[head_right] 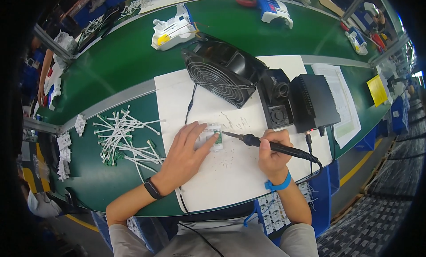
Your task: Soldering wires to small LED circuit boards and organizing them into bins on an assembly line.
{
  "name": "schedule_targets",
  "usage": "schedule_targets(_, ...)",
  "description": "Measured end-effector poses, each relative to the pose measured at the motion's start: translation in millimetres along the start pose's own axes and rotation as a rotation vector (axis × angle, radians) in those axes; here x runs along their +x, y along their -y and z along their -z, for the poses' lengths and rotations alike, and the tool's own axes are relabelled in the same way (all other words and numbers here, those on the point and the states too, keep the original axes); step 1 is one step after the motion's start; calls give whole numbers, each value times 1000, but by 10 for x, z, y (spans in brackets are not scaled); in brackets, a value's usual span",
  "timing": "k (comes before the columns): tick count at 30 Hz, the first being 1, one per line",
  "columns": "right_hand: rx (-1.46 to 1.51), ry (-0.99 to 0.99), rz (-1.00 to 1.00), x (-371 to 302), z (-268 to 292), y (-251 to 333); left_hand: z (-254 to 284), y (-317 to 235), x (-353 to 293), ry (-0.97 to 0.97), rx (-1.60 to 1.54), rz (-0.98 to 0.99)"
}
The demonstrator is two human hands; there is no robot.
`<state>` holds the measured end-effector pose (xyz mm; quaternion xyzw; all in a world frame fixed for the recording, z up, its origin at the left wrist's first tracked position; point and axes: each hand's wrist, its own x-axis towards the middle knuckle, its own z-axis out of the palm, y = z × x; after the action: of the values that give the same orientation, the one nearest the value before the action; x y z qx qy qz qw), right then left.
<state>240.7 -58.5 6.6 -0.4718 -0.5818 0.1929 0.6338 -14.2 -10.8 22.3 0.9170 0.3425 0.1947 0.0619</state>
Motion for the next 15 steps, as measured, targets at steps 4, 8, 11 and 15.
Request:
schedule_targets(4,67,-29,-26,12,24,18,27,151,49,30,-86,-16)
schedule_targets(8,93,-19,-86,-5,43,20,75,253,98,71,-181,-74)
schedule_targets(11,94,-15,-112,-29,66,37,81,260,119,79,-184,-77)
schedule_targets(15,125,-34,-92,-19,50,31,87,252,123,82,-166,-81)
